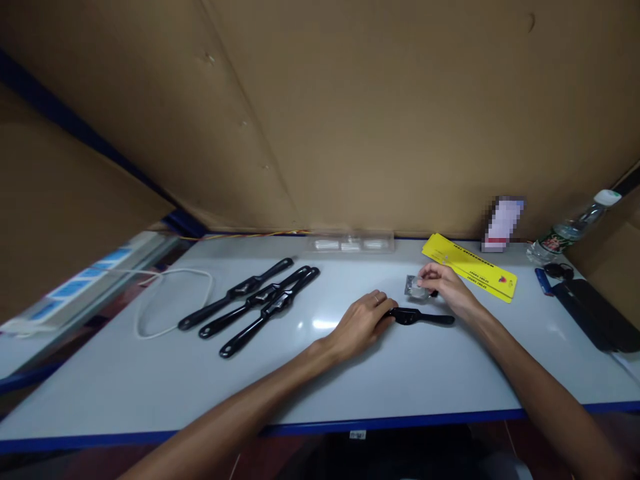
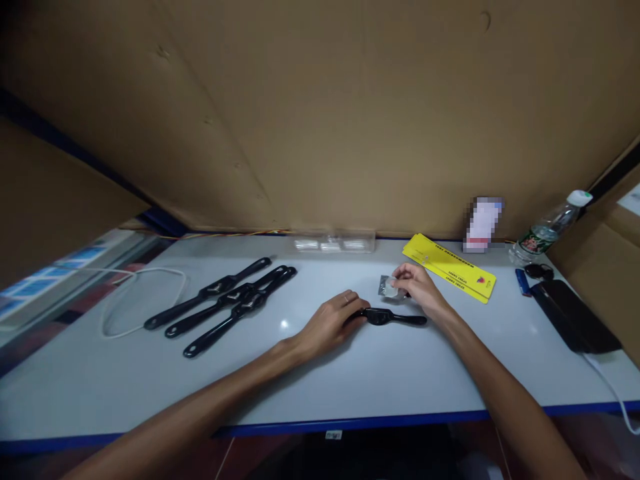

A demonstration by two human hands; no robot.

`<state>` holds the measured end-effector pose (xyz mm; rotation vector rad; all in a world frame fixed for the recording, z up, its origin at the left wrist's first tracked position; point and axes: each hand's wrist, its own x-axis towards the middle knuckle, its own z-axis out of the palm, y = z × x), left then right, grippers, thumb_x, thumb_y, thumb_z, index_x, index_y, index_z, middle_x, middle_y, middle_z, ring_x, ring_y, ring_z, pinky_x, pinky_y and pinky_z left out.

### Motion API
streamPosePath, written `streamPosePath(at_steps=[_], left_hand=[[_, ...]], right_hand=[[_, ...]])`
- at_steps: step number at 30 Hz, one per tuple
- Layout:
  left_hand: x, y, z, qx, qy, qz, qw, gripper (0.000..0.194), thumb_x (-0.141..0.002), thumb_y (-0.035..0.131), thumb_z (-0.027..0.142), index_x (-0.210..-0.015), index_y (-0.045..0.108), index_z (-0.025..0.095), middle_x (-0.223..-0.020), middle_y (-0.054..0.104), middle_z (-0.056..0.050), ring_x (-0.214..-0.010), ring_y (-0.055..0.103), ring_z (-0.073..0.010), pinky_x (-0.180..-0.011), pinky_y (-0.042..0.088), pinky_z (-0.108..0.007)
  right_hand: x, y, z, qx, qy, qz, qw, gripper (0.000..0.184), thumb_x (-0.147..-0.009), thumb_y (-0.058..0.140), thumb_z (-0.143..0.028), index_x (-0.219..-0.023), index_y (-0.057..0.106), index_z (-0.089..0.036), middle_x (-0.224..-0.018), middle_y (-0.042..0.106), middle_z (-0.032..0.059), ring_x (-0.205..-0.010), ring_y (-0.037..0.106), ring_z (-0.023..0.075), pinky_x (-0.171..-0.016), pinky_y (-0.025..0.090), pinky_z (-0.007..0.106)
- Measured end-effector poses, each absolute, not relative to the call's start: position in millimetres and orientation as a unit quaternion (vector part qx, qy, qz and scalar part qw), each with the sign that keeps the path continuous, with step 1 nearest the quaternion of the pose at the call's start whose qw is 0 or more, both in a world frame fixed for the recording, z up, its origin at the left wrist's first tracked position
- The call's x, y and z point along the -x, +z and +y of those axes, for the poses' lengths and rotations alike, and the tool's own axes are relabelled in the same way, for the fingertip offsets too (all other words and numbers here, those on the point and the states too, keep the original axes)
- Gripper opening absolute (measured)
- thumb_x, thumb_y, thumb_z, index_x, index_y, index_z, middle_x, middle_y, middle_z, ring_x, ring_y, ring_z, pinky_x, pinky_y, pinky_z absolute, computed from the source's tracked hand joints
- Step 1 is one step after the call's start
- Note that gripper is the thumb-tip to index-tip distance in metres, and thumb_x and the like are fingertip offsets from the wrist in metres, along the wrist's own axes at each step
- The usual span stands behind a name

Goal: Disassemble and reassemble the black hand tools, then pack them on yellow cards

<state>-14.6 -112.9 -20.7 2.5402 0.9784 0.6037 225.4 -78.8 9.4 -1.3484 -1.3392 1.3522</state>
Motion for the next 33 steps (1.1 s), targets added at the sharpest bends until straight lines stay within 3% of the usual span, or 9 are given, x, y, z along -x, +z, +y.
streamPosePath(at_steps=[4, 10, 16, 21, 26, 30, 33], left_hand=[[12, -22, -116, -0.889, 0.211, 0.367, 0.173, 0.01, -0.098, 0.053, 0.018, -0.106, 0.059, 0.02, -0.103, 0.066, -0.006, -0.094, 0.059, -0.0219, -0.082, 0.05, -0.036], [10, -24, -119, -0.892, 0.189, 0.385, 0.145, 0.007, -0.096, 0.055, 0.024, -0.102, 0.057, 0.019, -0.1, 0.063, -0.007, -0.093, 0.056, -0.0242, -0.082, 0.048, -0.041], [7, -26, -120, -0.886, 0.175, 0.411, 0.122, 0.024, -0.094, 0.063, 0.042, -0.096, 0.053, 0.02, -0.097, 0.06, -0.007, -0.087, 0.054, -0.024, -0.077, 0.046, -0.039], [7, -28, -119, -0.886, 0.168, 0.417, 0.114, 0.027, -0.094, 0.065, 0.045, -0.095, 0.053, 0.02, -0.095, 0.06, -0.006, -0.086, 0.055, -0.0231, -0.075, 0.045, -0.037], [7, -27, -119, -0.887, 0.156, 0.421, 0.109, 0.028, -0.095, 0.064, 0.046, -0.094, 0.056, 0.02, -0.094, 0.06, -0.006, -0.087, 0.056, -0.0237, -0.073, 0.045, -0.035], [6, -26, -119, -0.887, 0.145, 0.428, 0.1, 0.03, -0.095, 0.064, 0.048, -0.094, 0.057, 0.019, -0.094, 0.06, -0.007, -0.088, 0.057, -0.0243, -0.073, 0.045, -0.035], [6, -25, -119, -0.888, 0.136, 0.428, 0.099, 0.03, -0.095, 0.064, 0.048, -0.094, 0.057, 0.019, -0.095, 0.06, -0.007, -0.087, 0.058, -0.0238, -0.073, 0.045, -0.035]], right_hand=[[-217, 4, -84, 0.517, 0.542, -0.548, 0.372, 0.04, -0.063, 0.07, -0.022, -0.102, 0.067, -0.02, -0.077, 0.061, -0.0022, -0.067, 0.058, 0.0146, -0.068, 0.045, 0.029], [-210, -3, -89, 0.509, 0.504, -0.61, 0.338, 0.013, -0.07, 0.065, -0.029, -0.078, 0.062, -0.019, -0.074, 0.061, -0.0013, -0.072, 0.056, 0.0156, -0.07, 0.044, 0.028], [-210, -3, -89, 0.499, 0.492, -0.631, 0.333, 0.018, -0.073, 0.068, -0.032, -0.084, 0.061, -0.02, -0.071, 0.06, -0.0027, -0.068, 0.054, 0.0147, -0.067, 0.041, 0.027], [-208, -3, -90, 0.504, 0.461, -0.661, 0.31, 0.022, -0.074, 0.063, -0.022, -0.096, 0.066, -0.02, -0.064, 0.053, -0.0066, -0.063, 0.051, 0.0134, -0.065, 0.038, 0.026], [-206, -2, -93, 0.522, 0.443, -0.664, 0.3, 0.017, -0.074, 0.062, -0.019, -0.09, 0.062, -0.02, -0.065, 0.058, -0.0054, -0.064, 0.053, 0.014, -0.064, 0.037, 0.026], [-208, 4, -94, 0.507, 0.466, -0.672, 0.272, 0.018, -0.075, 0.06, -0.018, -0.092, 0.062, -0.02, -0.058, 0.051, -0.0076, -0.058, 0.047, 0.0125, -0.06, 0.033, 0.025], [-210, 9, -95, 0.501, 0.502, -0.651, 0.27, 0.017, -0.072, 0.063, -0.019, -0.089, 0.059, -0.021, -0.062, 0.057, -0.0062, -0.06, 0.051, 0.013, -0.061, 0.035, 0.025]])
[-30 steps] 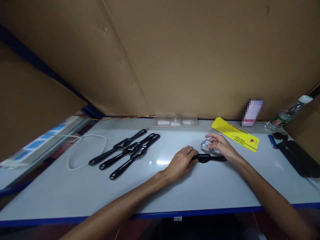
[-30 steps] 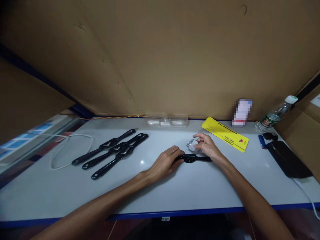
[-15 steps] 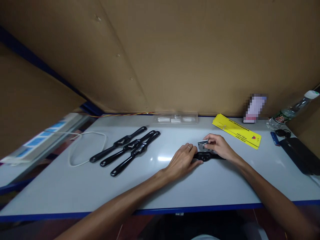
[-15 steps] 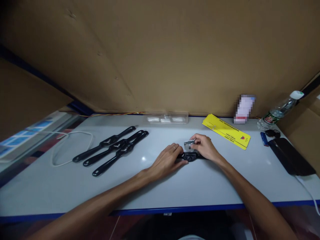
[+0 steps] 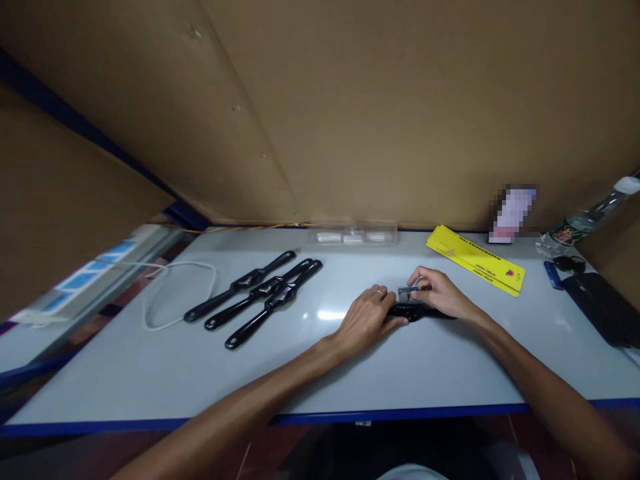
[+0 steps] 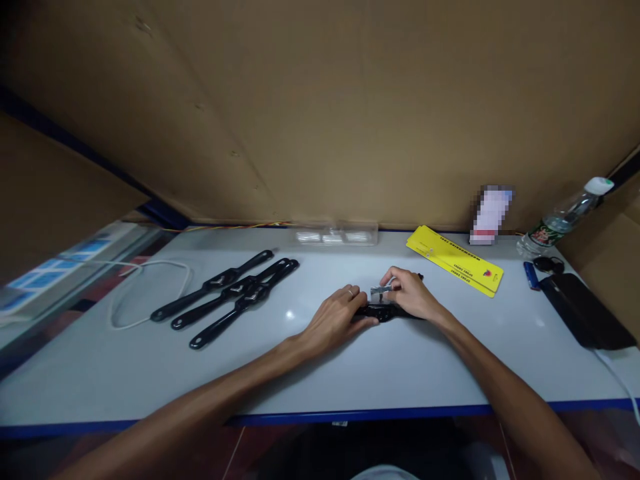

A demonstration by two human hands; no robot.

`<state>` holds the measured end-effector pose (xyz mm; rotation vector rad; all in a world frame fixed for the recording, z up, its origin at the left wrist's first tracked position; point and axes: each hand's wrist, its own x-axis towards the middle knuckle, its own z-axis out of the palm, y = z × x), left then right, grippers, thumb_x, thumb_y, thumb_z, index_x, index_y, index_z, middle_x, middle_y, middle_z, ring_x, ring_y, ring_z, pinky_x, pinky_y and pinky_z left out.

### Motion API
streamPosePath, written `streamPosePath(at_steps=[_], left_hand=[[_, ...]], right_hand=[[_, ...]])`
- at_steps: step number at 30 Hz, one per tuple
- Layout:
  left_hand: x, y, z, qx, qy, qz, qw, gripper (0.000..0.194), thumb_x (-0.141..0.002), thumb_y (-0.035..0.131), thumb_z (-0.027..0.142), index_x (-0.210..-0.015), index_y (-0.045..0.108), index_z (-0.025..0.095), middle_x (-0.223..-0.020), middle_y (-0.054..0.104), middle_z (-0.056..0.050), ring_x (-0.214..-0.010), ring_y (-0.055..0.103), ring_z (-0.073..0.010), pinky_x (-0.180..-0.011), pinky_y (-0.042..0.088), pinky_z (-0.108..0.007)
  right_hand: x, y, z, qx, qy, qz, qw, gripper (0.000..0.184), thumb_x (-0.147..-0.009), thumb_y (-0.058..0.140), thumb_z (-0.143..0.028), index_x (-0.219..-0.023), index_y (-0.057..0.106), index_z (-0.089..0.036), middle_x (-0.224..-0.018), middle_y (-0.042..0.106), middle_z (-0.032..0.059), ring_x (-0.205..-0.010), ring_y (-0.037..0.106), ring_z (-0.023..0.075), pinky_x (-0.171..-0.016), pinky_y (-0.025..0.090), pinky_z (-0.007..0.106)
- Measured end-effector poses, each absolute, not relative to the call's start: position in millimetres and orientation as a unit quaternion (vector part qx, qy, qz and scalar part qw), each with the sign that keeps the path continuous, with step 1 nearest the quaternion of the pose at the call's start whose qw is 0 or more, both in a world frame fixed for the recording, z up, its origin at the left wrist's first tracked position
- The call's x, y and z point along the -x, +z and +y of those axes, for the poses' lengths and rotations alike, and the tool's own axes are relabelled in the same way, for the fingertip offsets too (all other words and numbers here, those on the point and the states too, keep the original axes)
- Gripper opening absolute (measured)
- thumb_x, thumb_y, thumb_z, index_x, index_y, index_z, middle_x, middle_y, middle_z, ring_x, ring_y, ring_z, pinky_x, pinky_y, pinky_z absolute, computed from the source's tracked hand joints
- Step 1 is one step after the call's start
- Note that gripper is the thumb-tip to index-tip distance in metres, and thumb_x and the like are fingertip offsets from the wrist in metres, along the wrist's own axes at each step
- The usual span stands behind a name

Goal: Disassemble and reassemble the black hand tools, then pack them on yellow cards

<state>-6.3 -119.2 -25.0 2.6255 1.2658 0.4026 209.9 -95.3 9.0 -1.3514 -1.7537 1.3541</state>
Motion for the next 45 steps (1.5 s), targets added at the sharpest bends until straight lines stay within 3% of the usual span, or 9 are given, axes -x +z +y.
streamPosePath(at_steps=[5, 10, 20, 45], left_hand=[[7, -26, -120, -0.887, 0.137, 0.429, 0.104, 0.029, -0.095, 0.064, 0.047, -0.095, 0.057, 0.02, -0.094, 0.06, -0.006, -0.086, 0.057, -0.0231, -0.072, 0.045, -0.034], [7, -26, -120, -0.884, 0.145, 0.429, 0.113, 0.028, -0.096, 0.062, 0.048, -0.095, 0.056, 0.02, -0.095, 0.06, -0.006, -0.088, 0.057, -0.0229, -0.071, 0.045, -0.034], [6, -25, -121, -0.889, 0.127, 0.427, 0.104, 0.038, -0.094, 0.062, 0.057, -0.096, 0.055, 0.02, -0.097, 0.06, -0.007, -0.087, 0.058, -0.0237, -0.073, 0.046, -0.035], [8, -23, -122, -0.887, 0.136, 0.42, 0.133, 0.037, -0.092, 0.062, 0.056, -0.1, 0.057, 0.02, -0.099, 0.058, -0.008, -0.09, 0.059, -0.0254, -0.076, 0.048, -0.038]], right_hand=[[-212, 10, -95, 0.498, 0.546, -0.621, 0.259, 0.017, -0.071, 0.065, -0.017, -0.085, 0.057, -0.02, -0.07, 0.067, -0.002, -0.065, 0.059, 0.0144, -0.063, 0.041, 0.025], [-211, 4, -93, 0.524, 0.444, -0.676, 0.267, 0.008, -0.073, 0.064, -0.012, -0.077, 0.064, -0.019, -0.074, 0.069, -0.0001, -0.072, 0.063, 0.015, -0.069, 0.045, 0.026], [-210, 10, -96, 0.523, 0.379, -0.73, 0.224, 0.023, -0.076, 0.06, -0.004, -0.079, 0.076, -0.021, -0.078, 0.076, 0.001, -0.075, 0.069, 0.0168, -0.075, 0.048, 0.027], [-204, 11, -100, 0.51, 0.362, -0.753, 0.205, 0.021, -0.081, 0.062, -0.011, -0.076, 0.079, -0.021, -0.075, 0.077, 0.0012, -0.072, 0.067, 0.0169, -0.071, 0.046, 0.027]])
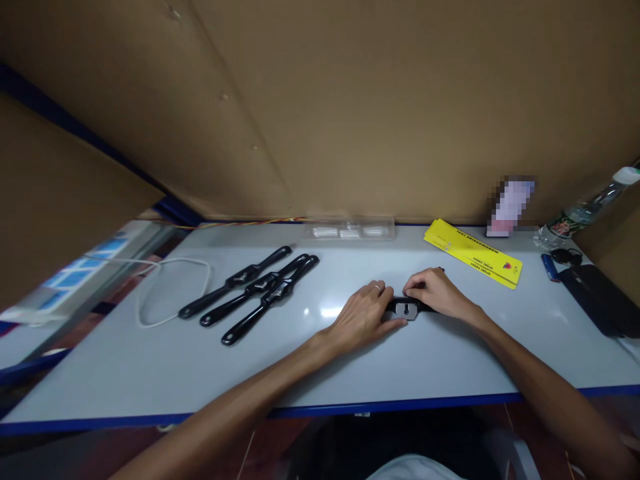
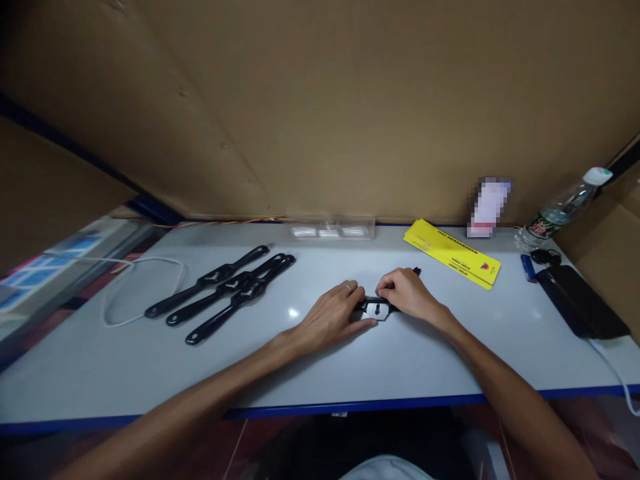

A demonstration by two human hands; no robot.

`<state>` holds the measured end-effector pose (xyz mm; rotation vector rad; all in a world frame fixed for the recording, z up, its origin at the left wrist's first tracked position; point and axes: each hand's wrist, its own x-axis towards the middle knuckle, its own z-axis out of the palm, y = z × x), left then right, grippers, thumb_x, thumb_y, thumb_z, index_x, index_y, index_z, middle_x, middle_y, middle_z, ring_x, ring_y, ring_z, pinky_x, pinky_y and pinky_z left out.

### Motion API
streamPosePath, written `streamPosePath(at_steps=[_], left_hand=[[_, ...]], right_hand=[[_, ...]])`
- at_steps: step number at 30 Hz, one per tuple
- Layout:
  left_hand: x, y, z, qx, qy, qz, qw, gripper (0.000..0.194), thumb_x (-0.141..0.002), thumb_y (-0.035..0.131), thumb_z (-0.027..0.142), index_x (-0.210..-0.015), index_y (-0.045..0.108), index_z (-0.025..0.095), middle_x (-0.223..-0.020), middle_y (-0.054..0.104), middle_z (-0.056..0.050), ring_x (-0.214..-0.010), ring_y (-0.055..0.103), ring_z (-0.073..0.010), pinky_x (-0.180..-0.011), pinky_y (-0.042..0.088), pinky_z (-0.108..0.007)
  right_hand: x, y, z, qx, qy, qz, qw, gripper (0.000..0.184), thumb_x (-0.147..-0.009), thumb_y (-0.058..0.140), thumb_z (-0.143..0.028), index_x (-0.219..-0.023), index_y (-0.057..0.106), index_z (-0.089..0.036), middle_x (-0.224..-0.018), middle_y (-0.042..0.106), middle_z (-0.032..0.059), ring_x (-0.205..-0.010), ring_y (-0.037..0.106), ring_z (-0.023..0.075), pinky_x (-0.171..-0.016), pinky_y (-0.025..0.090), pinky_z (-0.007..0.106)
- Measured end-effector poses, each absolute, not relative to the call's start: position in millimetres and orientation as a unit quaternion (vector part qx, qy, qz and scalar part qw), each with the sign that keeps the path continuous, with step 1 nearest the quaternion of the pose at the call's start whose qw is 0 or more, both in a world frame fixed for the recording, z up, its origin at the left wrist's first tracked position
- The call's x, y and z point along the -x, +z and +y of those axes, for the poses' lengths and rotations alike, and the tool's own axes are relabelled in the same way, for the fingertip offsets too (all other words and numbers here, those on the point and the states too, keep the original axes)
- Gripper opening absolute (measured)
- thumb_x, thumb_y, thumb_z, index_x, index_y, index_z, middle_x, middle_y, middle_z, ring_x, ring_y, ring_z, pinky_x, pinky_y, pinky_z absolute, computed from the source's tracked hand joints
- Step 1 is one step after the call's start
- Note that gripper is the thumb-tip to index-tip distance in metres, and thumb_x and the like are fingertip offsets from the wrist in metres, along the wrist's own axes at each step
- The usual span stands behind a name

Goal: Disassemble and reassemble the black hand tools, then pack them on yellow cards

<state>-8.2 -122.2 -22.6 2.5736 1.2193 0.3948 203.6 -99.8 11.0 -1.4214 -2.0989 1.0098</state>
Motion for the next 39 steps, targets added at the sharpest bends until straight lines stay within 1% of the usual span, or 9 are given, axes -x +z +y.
streamPosePath(at_steps=[4, 8, 11, 18, 23, 26, 30, 35, 39], left_hand=[[8, -21, -123, -0.891, 0.127, 0.419, 0.119, 0.036, -0.093, 0.061, 0.055, -0.098, 0.056, 0.02, -0.1, 0.059, -0.008, -0.09, 0.058, -0.0258, -0.076, 0.048, -0.039], [8, -20, -123, -0.889, 0.139, 0.417, 0.125, 0.036, -0.093, 0.061, 0.056, -0.096, 0.055, 0.02, -0.099, 0.059, -0.008, -0.09, 0.058, -0.0251, -0.077, 0.048, -0.039], [7, -21, -124, -0.886, 0.142, 0.422, 0.127, 0.036, -0.093, 0.06, 0.057, -0.095, 0.055, 0.021, -0.098, 0.059, -0.008, -0.091, 0.058, -0.025, -0.078, 0.049, -0.039], [7, -22, -123, -0.893, 0.126, 0.418, 0.107, 0.036, -0.092, 0.061, 0.056, -0.096, 0.054, 0.021, -0.1, 0.059, -0.008, -0.09, 0.059, -0.0256, -0.077, 0.049, -0.04], [8, -21, -123, -0.889, 0.143, 0.418, 0.123, 0.035, -0.091, 0.063, 0.055, -0.095, 0.055, 0.021, -0.099, 0.059, -0.008, -0.09, 0.059, -0.0255, -0.077, 0.049, -0.039], [8, -21, -123, -0.888, 0.145, 0.419, 0.127, 0.034, -0.091, 0.064, 0.054, -0.095, 0.055, 0.021, -0.1, 0.06, -0.008, -0.09, 0.059, -0.0253, -0.077, 0.049, -0.038], [8, -20, -124, -0.893, 0.129, 0.415, 0.116, 0.035, -0.091, 0.063, 0.054, -0.096, 0.054, 0.02, -0.101, 0.06, -0.009, -0.09, 0.059, -0.0261, -0.077, 0.048, -0.039], [7, -20, -123, -0.891, 0.133, 0.417, 0.121, 0.035, -0.092, 0.063, 0.055, -0.095, 0.054, 0.02, -0.1, 0.059, -0.008, -0.089, 0.059, -0.0253, -0.077, 0.048, -0.038], [7, -19, -124, -0.891, 0.117, 0.422, 0.117, 0.036, -0.092, 0.062, 0.055, -0.097, 0.055, 0.02, -0.102, 0.059, -0.009, -0.091, 0.059, -0.0258, -0.078, 0.048, -0.039]], right_hand=[[-214, 16, -93, 0.519, 0.345, -0.745, 0.237, 0.017, -0.084, 0.063, -0.018, -0.08, 0.079, -0.02, -0.081, 0.078, 0.0032, -0.076, 0.068, 0.0188, -0.074, 0.048, 0.029], [-249, 23, -78, 0.577, 0.24, -0.72, 0.301, 0.018, -0.088, 0.061, -0.021, -0.087, 0.078, -0.019, -0.086, 0.078, 0.0061, -0.078, 0.068, 0.0205, -0.076, 0.048, 0.031], [-275, 25, -71, 0.598, 0.192, -0.737, 0.249, 0.014, -0.084, 0.064, -0.016, -0.084, 0.078, -0.019, -0.083, 0.077, 0.0058, -0.076, 0.067, 0.0199, -0.074, 0.046, 0.031], [-284, 23, -78, 0.581, 0.209, -0.772, 0.15, 0.018, -0.079, 0.066, -0.011, -0.087, 0.077, -0.022, -0.078, 0.073, 0.003, -0.07, 0.062, 0.0176, -0.066, 0.039, 0.028], [-283, 23, -80, 0.569, 0.186, -0.79, 0.131, 0.039, -0.077, 0.064, -0.003, -0.108, 0.077, -0.023, -0.096, 0.073, 0.0063, -0.08, 0.063, 0.0187, -0.073, 0.04, 0.029], [-284, 20, -78, 0.556, 0.219, -0.791, 0.132, 0.043, -0.081, 0.069, -0.011, -0.122, 0.074, -0.023, -0.108, 0.07, 0.0088, -0.083, 0.063, 0.0187, -0.078, 0.043, 0.031], [-282, 18, -77, 0.544, 0.244, -0.79, 0.143, 0.047, -0.086, 0.067, -0.017, -0.132, 0.07, -0.025, -0.11, 0.066, 0.009, -0.085, 0.062, 0.0184, -0.083, 0.045, 0.033], [-278, 18, -78, 0.539, 0.229, -0.799, 0.14, 0.038, -0.079, 0.067, -0.009, -0.112, 0.078, -0.023, -0.109, 0.063, 0.0078, -0.084, 0.06, 0.0167, -0.082, 0.044, 0.031], [-284, 12, -72, 0.561, 0.238, -0.781, 0.136, 0.011, -0.074, 0.071, -0.013, -0.083, 0.073, -0.019, -0.085, 0.066, 0.003, -0.076, 0.058, 0.0164, -0.07, 0.039, 0.028]])
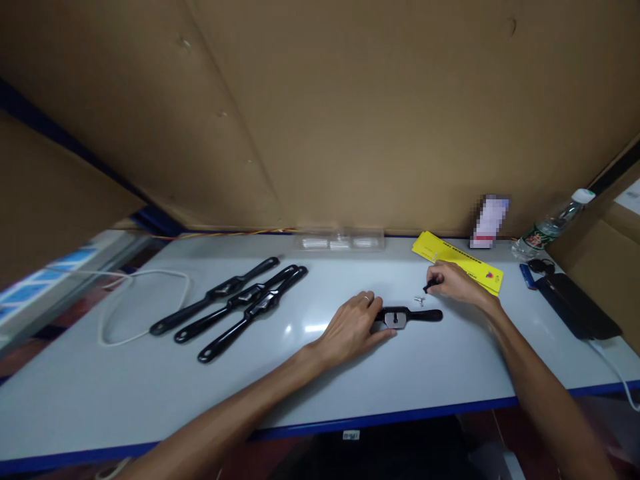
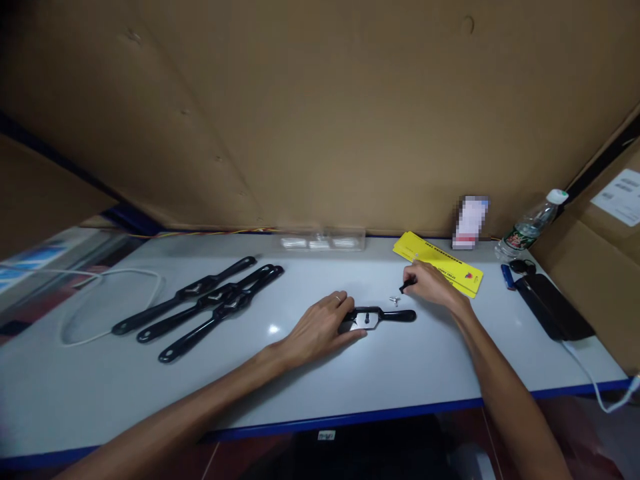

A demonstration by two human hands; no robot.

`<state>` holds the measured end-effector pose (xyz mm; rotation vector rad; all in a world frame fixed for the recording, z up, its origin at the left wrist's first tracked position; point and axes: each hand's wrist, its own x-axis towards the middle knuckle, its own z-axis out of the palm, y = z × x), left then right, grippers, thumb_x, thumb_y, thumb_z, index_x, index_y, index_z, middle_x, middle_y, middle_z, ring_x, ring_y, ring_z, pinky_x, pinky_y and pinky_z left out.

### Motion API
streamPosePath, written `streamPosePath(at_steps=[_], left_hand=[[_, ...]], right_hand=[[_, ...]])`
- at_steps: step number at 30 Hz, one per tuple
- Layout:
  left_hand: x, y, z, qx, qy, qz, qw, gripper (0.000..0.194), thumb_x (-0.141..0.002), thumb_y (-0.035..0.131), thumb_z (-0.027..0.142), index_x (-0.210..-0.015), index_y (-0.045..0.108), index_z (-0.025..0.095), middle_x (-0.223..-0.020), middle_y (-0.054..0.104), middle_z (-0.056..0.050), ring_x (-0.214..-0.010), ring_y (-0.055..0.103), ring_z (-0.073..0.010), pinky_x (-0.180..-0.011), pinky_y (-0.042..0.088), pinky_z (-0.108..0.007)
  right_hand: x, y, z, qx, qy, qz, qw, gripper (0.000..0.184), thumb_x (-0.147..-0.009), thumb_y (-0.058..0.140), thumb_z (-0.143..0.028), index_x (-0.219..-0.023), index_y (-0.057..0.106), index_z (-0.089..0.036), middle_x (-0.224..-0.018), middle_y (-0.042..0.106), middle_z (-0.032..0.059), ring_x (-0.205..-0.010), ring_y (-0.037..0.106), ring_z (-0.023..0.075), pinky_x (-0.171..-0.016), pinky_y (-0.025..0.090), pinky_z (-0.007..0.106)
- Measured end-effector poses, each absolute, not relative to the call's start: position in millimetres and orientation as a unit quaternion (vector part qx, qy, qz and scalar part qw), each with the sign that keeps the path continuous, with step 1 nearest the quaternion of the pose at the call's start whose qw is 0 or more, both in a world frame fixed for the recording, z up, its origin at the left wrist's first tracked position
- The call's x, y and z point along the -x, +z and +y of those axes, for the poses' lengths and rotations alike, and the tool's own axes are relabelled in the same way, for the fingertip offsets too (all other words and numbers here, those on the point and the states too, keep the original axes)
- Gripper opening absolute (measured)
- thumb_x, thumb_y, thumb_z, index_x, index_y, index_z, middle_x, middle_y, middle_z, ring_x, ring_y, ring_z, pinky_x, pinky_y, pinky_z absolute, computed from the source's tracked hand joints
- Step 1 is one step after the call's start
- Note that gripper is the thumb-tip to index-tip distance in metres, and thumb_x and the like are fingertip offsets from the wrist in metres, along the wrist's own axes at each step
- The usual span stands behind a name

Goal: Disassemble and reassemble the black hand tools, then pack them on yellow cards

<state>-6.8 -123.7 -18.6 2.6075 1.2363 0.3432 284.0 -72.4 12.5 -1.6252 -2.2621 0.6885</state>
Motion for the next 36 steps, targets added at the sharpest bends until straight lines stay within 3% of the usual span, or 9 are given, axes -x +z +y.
streamPosePath(at_steps=[4, 10, 16, 22, 36], left_hand=[[7, -16, -124, -0.891, 0.107, 0.426, 0.115, 0.037, -0.093, 0.061, 0.056, -0.097, 0.054, 0.02, -0.102, 0.059, -0.009, -0.091, 0.059, -0.026, -0.078, 0.048, -0.039], [6, -13, -125, -0.893, 0.093, 0.427, 0.11, 0.038, -0.093, 0.061, 0.056, -0.099, 0.055, 0.019, -0.102, 0.06, -0.01, -0.092, 0.059, -0.0269, -0.078, 0.048, -0.039], [5, -12, -125, -0.894, 0.084, 0.429, 0.097, 0.039, -0.093, 0.062, 0.056, -0.1, 0.056, 0.019, -0.103, 0.061, -0.01, -0.093, 0.06, -0.0274, -0.078, 0.048, -0.04], [5, -14, -124, -0.894, 0.079, 0.431, 0.092, 0.04, -0.092, 0.063, 0.058, -0.102, 0.056, 0.019, -0.102, 0.061, -0.009, -0.092, 0.061, -0.0264, -0.078, 0.049, -0.038], [6, -16, -123, -0.894, 0.115, 0.42, 0.103, 0.04, -0.091, 0.065, 0.057, -0.103, 0.057, 0.019, -0.101, 0.06, -0.01, -0.093, 0.061, -0.0271, -0.078, 0.049, -0.038]], right_hand=[[-292, 9, -65, 0.578, 0.306, -0.739, 0.165, 0.008, -0.07, 0.071, -0.016, -0.071, 0.063, -0.019, -0.07, 0.065, -0.0007, -0.068, 0.058, 0.0157, -0.064, 0.038, 0.027], [-274, 28, -75, 0.507, 0.457, -0.674, 0.281, 0.031, -0.069, 0.073, -0.026, -0.099, 0.071, -0.021, -0.072, 0.063, -0.0024, -0.068, 0.059, 0.015, -0.065, 0.043, 0.028], [-236, 27, -94, 0.469, 0.541, -0.638, 0.283, 0.02, -0.065, 0.078, -0.03, -0.072, 0.062, -0.019, -0.066, 0.064, -0.0012, -0.062, 0.058, 0.0135, -0.06, 0.043, 0.026], [-217, 21, -106, 0.484, 0.46, -0.687, 0.288, 0.007, -0.067, 0.07, -0.016, -0.072, 0.066, -0.019, -0.07, 0.067, -0.0015, -0.069, 0.06, 0.014, -0.067, 0.044, 0.026], [-196, 27, -128, 0.516, 0.268, -0.796, 0.166, 0.03, -0.073, 0.057, 0.005, -0.081, 0.071, -0.021, -0.081, 0.072, -0.0007, -0.072, 0.06, 0.0137, -0.071, 0.039, 0.026]])
